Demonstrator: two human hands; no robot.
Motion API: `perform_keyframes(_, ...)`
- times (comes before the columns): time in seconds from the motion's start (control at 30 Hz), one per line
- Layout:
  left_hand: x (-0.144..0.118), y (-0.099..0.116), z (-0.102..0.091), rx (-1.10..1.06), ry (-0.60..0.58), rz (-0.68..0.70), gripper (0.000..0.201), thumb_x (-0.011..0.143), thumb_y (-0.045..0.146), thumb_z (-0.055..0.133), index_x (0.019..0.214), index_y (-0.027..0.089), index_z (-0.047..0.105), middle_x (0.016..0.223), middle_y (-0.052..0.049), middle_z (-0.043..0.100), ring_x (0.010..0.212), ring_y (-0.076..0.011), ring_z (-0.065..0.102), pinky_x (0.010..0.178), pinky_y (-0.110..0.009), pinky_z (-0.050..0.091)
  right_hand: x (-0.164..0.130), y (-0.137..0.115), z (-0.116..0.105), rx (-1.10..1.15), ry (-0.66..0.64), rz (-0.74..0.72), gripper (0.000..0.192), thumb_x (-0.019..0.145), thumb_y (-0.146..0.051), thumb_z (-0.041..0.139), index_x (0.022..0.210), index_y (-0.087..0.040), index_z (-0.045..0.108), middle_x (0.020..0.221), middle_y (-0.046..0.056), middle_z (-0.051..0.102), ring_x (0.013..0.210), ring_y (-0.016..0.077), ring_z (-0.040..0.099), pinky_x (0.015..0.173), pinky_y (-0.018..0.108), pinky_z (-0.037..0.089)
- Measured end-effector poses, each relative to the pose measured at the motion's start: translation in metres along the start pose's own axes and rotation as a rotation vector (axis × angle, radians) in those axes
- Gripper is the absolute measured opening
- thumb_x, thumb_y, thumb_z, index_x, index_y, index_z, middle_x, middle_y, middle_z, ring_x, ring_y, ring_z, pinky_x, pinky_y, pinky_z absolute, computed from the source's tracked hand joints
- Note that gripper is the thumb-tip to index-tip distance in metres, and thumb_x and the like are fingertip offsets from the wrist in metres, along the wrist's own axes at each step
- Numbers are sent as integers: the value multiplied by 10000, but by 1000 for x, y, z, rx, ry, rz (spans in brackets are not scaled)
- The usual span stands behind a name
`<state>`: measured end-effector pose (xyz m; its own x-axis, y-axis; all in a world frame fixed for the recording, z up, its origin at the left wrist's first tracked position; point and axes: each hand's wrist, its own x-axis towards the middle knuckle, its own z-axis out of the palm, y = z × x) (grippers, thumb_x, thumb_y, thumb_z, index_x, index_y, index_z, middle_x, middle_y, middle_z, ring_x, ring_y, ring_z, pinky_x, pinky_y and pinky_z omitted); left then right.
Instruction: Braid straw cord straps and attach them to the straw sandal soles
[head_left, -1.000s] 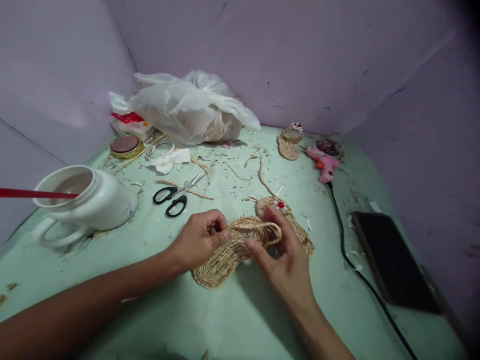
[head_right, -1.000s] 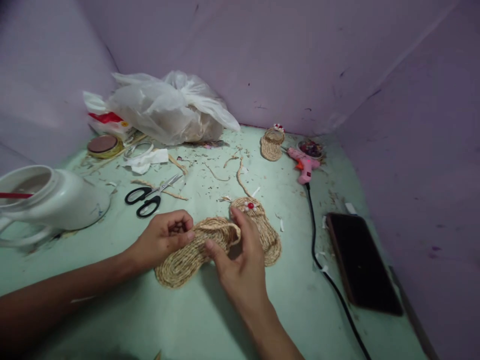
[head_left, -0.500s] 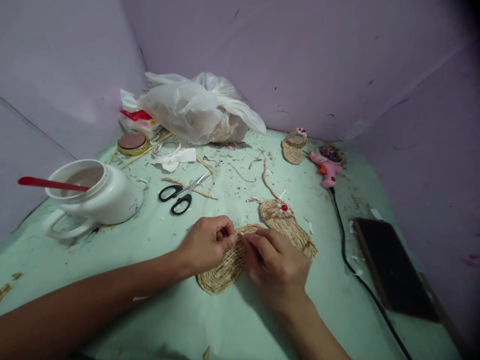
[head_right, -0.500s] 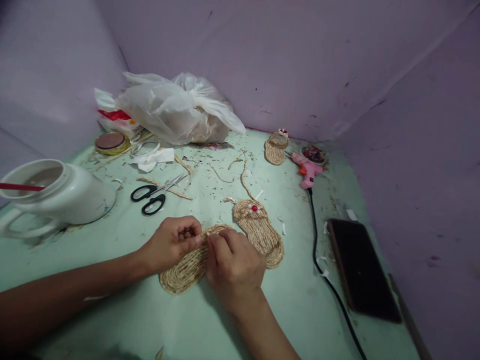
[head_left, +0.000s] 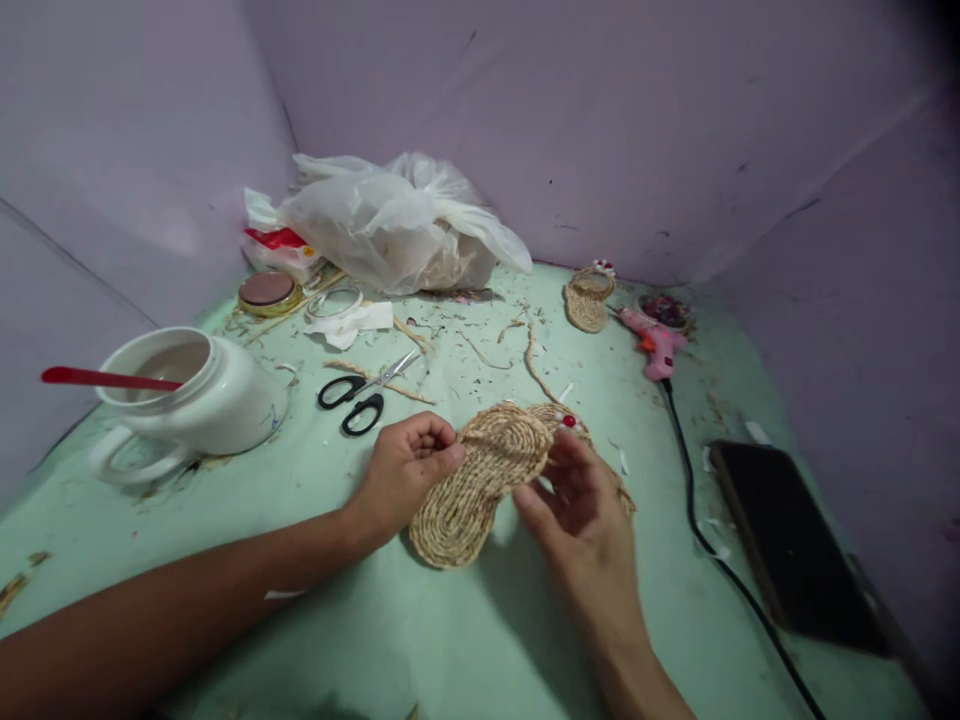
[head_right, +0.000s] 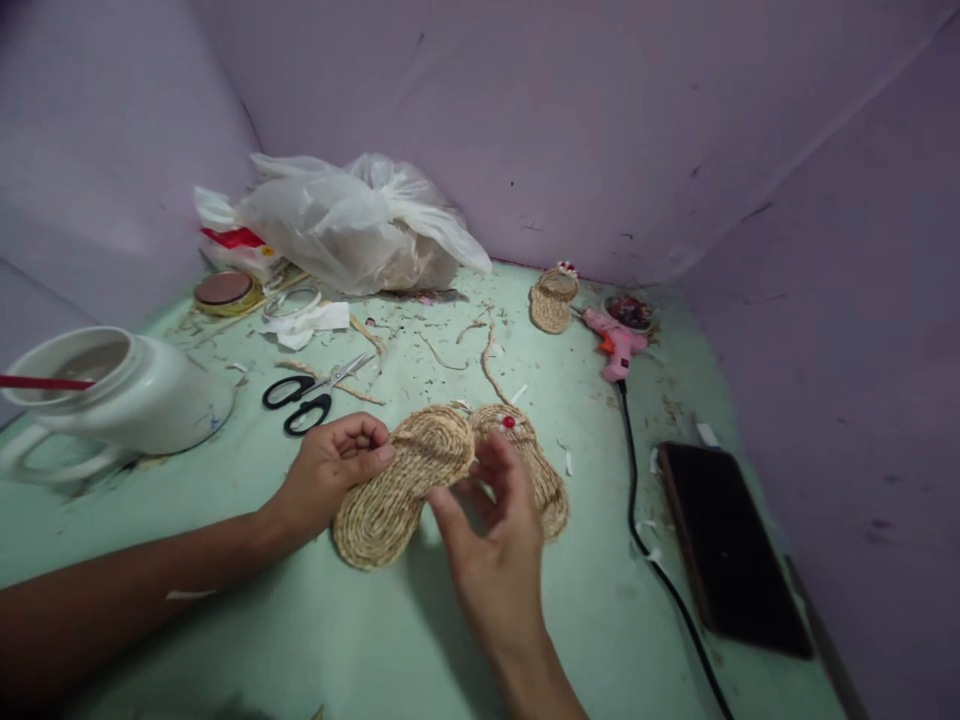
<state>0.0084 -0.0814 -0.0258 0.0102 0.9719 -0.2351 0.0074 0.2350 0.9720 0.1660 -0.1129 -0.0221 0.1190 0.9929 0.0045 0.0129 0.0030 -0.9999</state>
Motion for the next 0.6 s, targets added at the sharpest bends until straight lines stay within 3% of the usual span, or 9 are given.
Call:
perform_keyframes(0.07,0,0,1,-2,-31,-7,193,610,243,659,644,135,502,535,65,459,495,-44,407,466,-156,339,2,3,6,163,-131,172,433,667,-262,683,1063,-196,522,1053,104,627,934,243,599,820,419,477)
perform_keyframes(0.13,0,0,1,9,-79,-30,208,601,239,674,635,137,496,511,71,454,460,-39,405,439,-154,341,4,6,11,254,-136,244,395,656,-252,692,1016,-187,541,991,85,657,922,242,607,842,420,465)
perform_keyframes(0.27,-1,2,0,16,-170,-129,248,604,278,675,675,161,469,490,68,490,401,-65,447,387,-185,383,7,8,10,297,22,244,391,657,-231,694,1012,-195,534,957,57,670,900,224,616,819,385,476)
perform_keyframes(0.37,-2,3,2,74,-208,-152,202,607,265,658,684,140,519,541,44,524,428,-59,460,397,-181,392,7,7,8,284,71,228,386,654,-219,698,1001,-199,527,925,41,678,863,206,628,794,359,488)
perform_keyframes(0.6,-1,8,1,134,-257,-175,141,604,232,626,660,128,549,495,47,514,413,-55,455,402,-180,384,6,9,6,435,-5,280,399,657,-198,703,1014,-190,525,887,52,700,794,215,658,722,357,519)
